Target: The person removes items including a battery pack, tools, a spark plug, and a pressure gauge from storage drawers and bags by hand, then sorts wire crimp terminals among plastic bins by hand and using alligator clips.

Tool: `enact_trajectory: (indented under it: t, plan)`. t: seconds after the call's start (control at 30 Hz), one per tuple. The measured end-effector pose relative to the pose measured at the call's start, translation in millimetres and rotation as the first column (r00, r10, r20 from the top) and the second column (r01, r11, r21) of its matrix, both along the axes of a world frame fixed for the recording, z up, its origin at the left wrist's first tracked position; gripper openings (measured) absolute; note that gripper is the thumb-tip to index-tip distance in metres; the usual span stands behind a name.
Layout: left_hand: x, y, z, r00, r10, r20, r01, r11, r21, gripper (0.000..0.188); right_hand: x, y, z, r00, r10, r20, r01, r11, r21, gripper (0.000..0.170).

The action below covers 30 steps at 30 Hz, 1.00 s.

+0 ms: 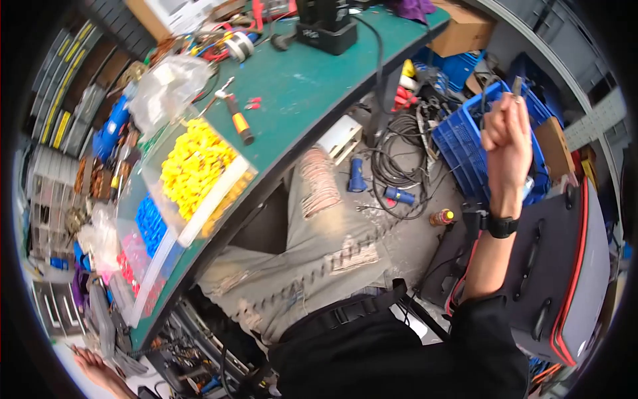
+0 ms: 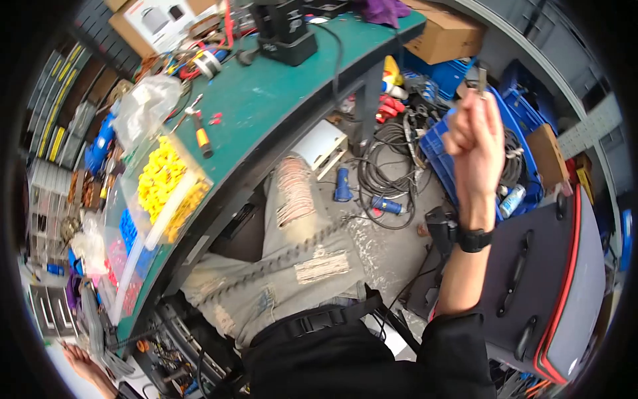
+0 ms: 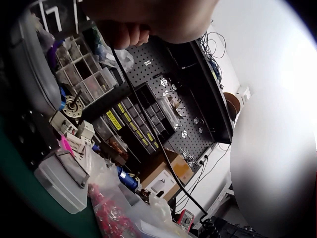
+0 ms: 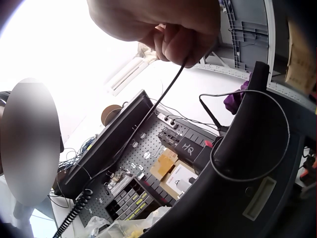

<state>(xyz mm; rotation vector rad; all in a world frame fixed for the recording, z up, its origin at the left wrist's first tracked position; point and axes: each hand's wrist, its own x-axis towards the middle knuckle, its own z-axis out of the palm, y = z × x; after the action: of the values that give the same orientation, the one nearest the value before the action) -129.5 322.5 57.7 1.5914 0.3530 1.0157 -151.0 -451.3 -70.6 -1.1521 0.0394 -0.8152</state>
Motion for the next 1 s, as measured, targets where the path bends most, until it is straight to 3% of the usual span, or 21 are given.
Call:
enact_trajectory:
  t: [0.03, 0.1, 0.13, 0.2, 0.3, 0.33, 0.4, 0.43, 0.47, 0.5, 0.53, 0.63, 0.9, 0.93, 0.97, 1.0]
  plan:
    - [-1, 19, -5, 0.999, -0.025, -0.024, 0.026, 0.999, 0.022, 0.044, -1, 3, -1, 1.0, 0.009, -0.009, -0.008, 1.0, 0.016, 0.016]
    - [7, -1, -10, 0.996, 0.074, -0.059, -0.074, 0.997, 0.009, 0.045, -1, 12, -4, 0.994, 0.11, -0.019, -0.109, 0.992, 0.062, 0.017]
    - [9, -16, -10, 0.997, 0.052, -0.06, -0.052, 0.999, 0.0, 0.045, -1, 19, 1, 0.989, 0.145, -0.03, -0.143, 0.989, 0.048, 0.017]
    - [1, -53, -3, 0.98, -0.187, -0.071, 0.19, 0.981, 0.044, 0.031, -2, 28, 4, 0.973, 0.228, -0.032, -0.227, 0.973, 0.047, 0.018]
    - [-12, -106, 9, 0.863, -0.493, -0.108, 0.504, 0.856, 0.116, 0.019, -2, 30, 5, 0.948, 0.316, -0.022, -0.315, 0.947, 0.063, 0.019]
    - [-10, -125, 12, 0.865, -0.49, -0.108, 0.501, 0.858, 0.118, 0.019, -3, 29, 4, 0.962, 0.269, -0.04, -0.267, 0.962, 0.054, 0.019]
    - [-6, -152, 18, 0.993, -0.117, -0.03, 0.121, 0.964, 0.237, 0.013, -4, 20, 3, 0.987, 0.133, -0.085, -0.131, 0.991, 0.024, 0.021]
    - [-6, -137, 17, 0.995, -0.098, -0.031, 0.103, 0.963, 0.25, 0.013, -4, 7, -1, 0.993, 0.111, -0.035, -0.109, 0.993, 0.047, 0.018]
    - [1, -104, 13, 1.0, 0.012, -0.002, -0.012, 0.978, 0.211, 0.021, -6, -3, -2, 0.998, 0.052, -0.034, -0.05, 0.998, 0.048, 0.017]
    - [6, -68, 9, 0.992, 0.125, 0.027, -0.128, 0.977, 0.171, 0.043, -9, -17, -7, 0.997, 0.077, -0.015, -0.077, 0.997, 0.017, 0.017]
    - [6, -26, 5, 0.997, 0.067, 0.033, -0.072, 0.972, 0.223, 0.042, -13, -21, -7, 0.996, 0.092, -0.013, -0.092, 0.995, 0.033, 0.017]
    - [6, -22, -7, 0.998, 0.061, 0.03, -0.066, 0.963, 0.262, 0.041, -19, -21, -12, 0.984, 0.176, -0.004, -0.176, 0.984, 0.006, 0.017]
    - [14, -76, 8, 0.993, -0.106, 0.049, 0.082, 0.934, 0.347, 0.035, -17, -31, -19, 0.992, 0.06, -0.108, -0.063, 0.998, -0.021, 0.021]
    - [14, -82, 12, 0.991, -0.125, 0.046, 0.101, 0.928, 0.36, 0.034, -15, -32, -18, 0.989, 0.101, -0.106, -0.108, 0.992, -0.064, 0.022]
    - [18, -89, 15, 0.987, -0.148, 0.06, 0.114, 0.917, 0.383, 0.033, -4, -13, -11, 0.955, -0.222, -0.195, 0.218, 0.975, -0.042, 0.025]
    - [22, -87, 18, 0.987, -0.154, 0.054, 0.12, 0.908, 0.401, 0.033, -3, -36, -16, 0.991, 0.047, -0.122, -0.062, 0.991, -0.121, 0.034]
